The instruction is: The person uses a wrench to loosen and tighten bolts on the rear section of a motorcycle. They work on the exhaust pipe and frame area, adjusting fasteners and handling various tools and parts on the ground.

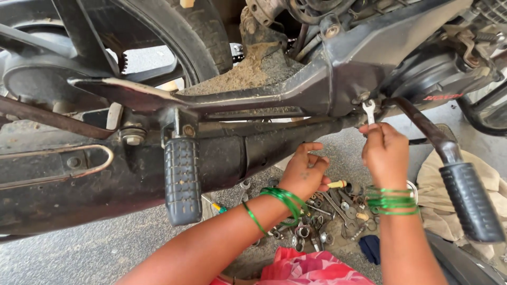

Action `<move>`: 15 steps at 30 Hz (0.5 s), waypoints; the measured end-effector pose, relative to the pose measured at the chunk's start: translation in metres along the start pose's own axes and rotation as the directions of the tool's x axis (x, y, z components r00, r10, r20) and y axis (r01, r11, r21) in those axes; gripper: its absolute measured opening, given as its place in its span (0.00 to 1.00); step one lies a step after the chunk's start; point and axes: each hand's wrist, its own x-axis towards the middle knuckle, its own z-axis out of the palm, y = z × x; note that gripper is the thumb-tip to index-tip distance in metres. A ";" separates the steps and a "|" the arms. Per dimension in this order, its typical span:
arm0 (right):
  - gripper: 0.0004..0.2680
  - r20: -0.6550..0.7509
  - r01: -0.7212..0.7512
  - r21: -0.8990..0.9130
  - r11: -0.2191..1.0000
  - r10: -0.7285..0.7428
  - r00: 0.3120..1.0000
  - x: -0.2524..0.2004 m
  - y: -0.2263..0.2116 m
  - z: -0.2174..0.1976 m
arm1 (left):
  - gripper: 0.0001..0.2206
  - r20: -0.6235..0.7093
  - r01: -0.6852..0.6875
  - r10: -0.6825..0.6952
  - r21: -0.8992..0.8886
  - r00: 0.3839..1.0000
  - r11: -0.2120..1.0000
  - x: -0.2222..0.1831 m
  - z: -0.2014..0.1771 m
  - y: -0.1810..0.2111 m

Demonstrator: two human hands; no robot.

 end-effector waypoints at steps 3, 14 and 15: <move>0.10 -0.107 0.168 0.024 0.986 -0.165 0.981 -0.002 0.003 0.010 | 0.21 -0.007 -0.003 0.004 0.030 1.000 1.000 0.003 -0.013 -0.007; 0.09 -0.112 0.257 -0.336 0.906 -0.309 0.944 0.004 0.000 -0.006 | 0.21 0.006 -0.035 0.035 0.060 0.999 0.998 -0.005 -0.027 -0.003; 0.09 -0.106 0.259 -0.386 0.886 -0.321 0.941 0.005 0.000 -0.008 | 0.21 0.013 -0.036 0.035 0.064 0.999 0.997 -0.006 -0.026 -0.003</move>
